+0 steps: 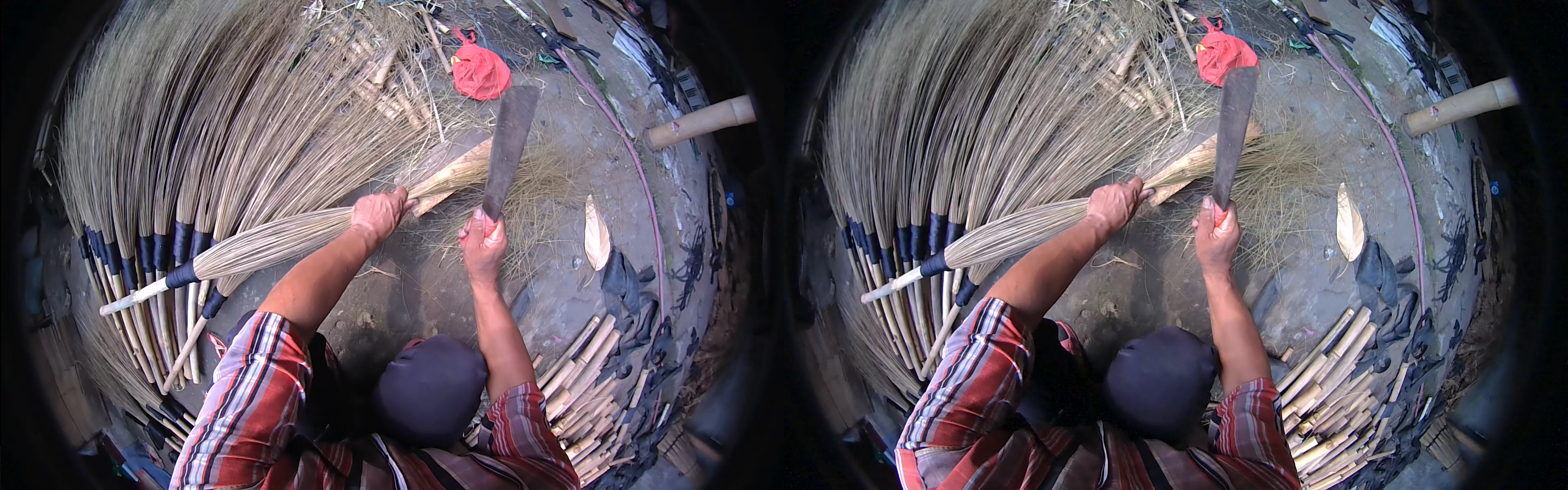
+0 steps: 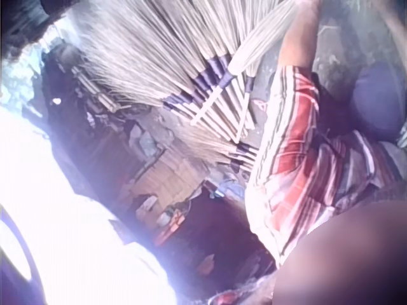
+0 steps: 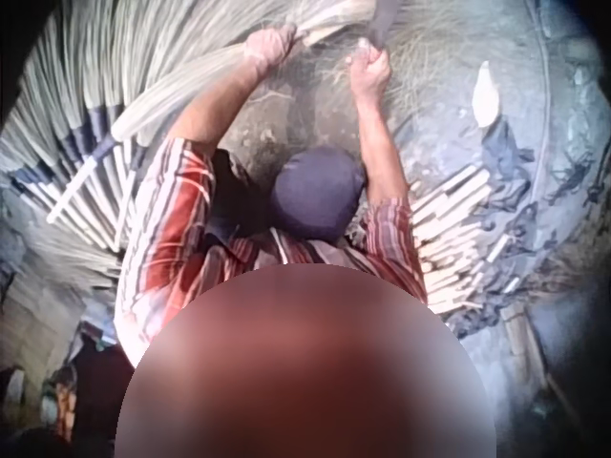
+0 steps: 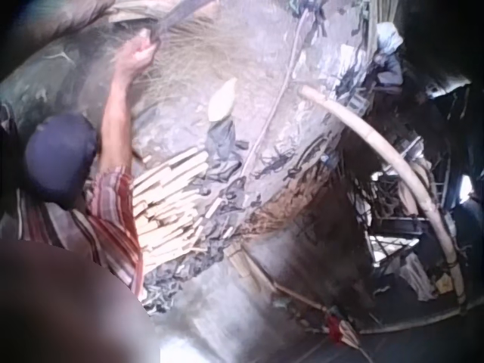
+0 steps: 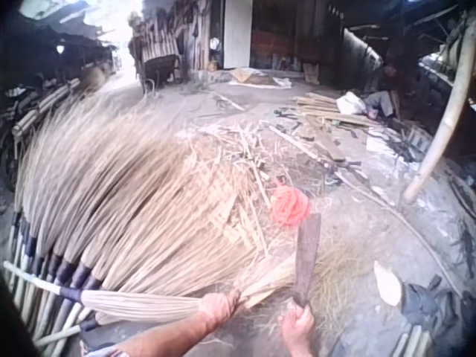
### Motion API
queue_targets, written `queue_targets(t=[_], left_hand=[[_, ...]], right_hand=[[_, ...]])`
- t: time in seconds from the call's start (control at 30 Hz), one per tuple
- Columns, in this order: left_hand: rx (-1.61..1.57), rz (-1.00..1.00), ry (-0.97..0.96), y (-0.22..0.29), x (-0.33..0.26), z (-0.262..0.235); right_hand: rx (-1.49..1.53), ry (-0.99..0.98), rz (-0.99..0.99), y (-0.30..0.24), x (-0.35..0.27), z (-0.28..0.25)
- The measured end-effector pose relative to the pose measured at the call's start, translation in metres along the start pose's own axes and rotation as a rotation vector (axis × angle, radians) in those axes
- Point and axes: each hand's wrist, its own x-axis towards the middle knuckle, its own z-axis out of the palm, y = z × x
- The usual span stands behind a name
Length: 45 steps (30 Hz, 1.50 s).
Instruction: The person trims the bristles of several handmade brooms using a knife. They pick up each broom, place it on a wooden block, and cut the bristles to an even length before setting the broom aside.
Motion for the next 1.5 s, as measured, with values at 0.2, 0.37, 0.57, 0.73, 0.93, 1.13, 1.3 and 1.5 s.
queue_targets(t=[0.2,0.37,0.57,0.73,0.93,1.13,1.3,1.5], left_hand=[[-0.023,-0.028,-0.002,0.002,0.0,0.0],[-0.017,-0.02,-0.001,0.002,-0.001,-0.003],[-0.028,-0.039,-0.015,0.003,0.0,-0.002],[-0.034,-0.052,-0.017,0.003,-0.001,-0.001],[-0.044,-0.039,-0.003,0.002,0.001,-0.005],[-0.06,-0.043,-0.047,0.005,-0.002,-0.005],[-0.052,-0.041,-0.057,0.004,0.0,-0.006],[-0.088,-0.058,-0.114,0.003,0.0,-0.009]], right_hand=[[-0.63,-0.214,0.102,0.003,0.0,-0.005],[-0.267,-0.02,-0.046,0.003,-0.008,-0.01],[-0.739,-0.179,0.03,0.001,-0.012,-0.004],[-0.417,-0.008,0.005,-0.001,-0.01,-0.01],[-0.728,-0.169,0.041,-0.004,-0.013,-0.014],[-0.637,-0.161,0.078,-0.005,-0.011,-0.017],[-0.765,-0.14,0.055,0.0,-0.014,-0.013],[-0.806,-0.204,0.12,0.001,-0.018,-0.017]])
